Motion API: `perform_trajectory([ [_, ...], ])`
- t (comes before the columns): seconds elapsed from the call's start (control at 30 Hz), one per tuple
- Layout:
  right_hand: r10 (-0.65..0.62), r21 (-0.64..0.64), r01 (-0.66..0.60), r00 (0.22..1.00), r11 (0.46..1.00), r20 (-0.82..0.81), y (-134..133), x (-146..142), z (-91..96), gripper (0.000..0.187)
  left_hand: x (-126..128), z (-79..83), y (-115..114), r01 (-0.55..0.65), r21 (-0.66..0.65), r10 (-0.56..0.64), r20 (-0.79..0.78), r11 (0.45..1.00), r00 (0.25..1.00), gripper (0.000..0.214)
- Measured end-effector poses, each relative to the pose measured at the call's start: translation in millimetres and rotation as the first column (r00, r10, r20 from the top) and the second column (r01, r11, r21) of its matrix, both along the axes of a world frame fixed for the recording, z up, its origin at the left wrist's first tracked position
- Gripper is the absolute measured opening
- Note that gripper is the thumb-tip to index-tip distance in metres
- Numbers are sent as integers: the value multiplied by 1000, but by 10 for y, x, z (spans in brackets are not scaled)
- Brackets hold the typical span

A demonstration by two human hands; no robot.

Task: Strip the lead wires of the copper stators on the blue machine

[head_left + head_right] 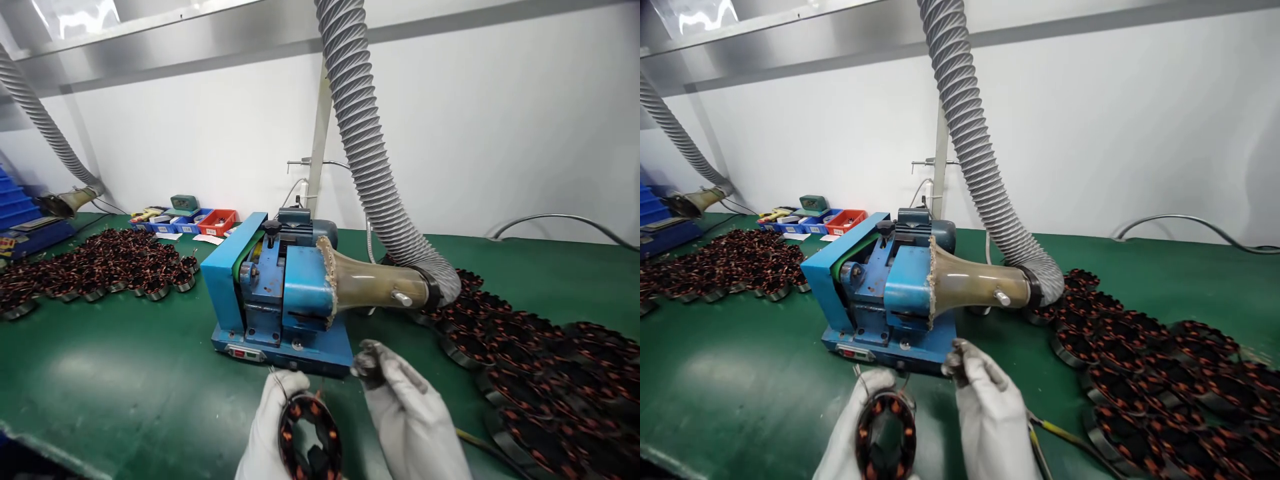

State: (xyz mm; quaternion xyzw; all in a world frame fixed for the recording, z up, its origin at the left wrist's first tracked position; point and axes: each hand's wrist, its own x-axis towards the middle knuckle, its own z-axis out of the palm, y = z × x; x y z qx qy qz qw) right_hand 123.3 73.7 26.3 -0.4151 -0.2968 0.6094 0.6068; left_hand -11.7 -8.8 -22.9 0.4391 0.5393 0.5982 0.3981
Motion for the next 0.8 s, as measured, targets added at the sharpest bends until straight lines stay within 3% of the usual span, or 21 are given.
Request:
perform_trajectory([
  [0.03, 50, 11, -51, 994, 999, 93, -15, -34, -44, 29, 7, -23, 59, 1, -55, 6, 124, 998, 992, 62],
  [0.1, 186, 49, -211, 934, 976, 306, -47, -143, -149, 33, 44, -44, 221, -6, -112, 38, 290, 994, 956, 44],
  [0.17, 199, 112, -288, 848, 951, 492, -41, -268, -242, 36, 96, -49, 416, -36, -116, 75, 357, 993, 931, 38],
  [0.23, 150, 150, -284, 804, 947, 576, 22, -368, -289, 36, 133, -70, 606, -83, -107, 121, 415, 991, 902, 43],
  [0.37, 185, 128, -298, 818, 946, 545, 204, -437, -249, 36, 113, -163, 870, -135, -75, 155, 488, 988, 859, 43],
  [0.47, 213, 108, -314, 821, 943, 529, 265, -424, -209, 36, 103, -177, 940, -131, -49, 138, 492, 990, 860, 43],
  [0.6, 225, 91, -304, 847, 948, 482, 248, -392, -197, 35, 177, -44, 890, -136, 10, 118, 441, 991, 890, 31],
  [0.8, 219, 74, -296, 831, 952, 511, 230, -367, -153, 38, 234, 107, 793, -127, 92, 90, 332, 988, 939, 37],
])
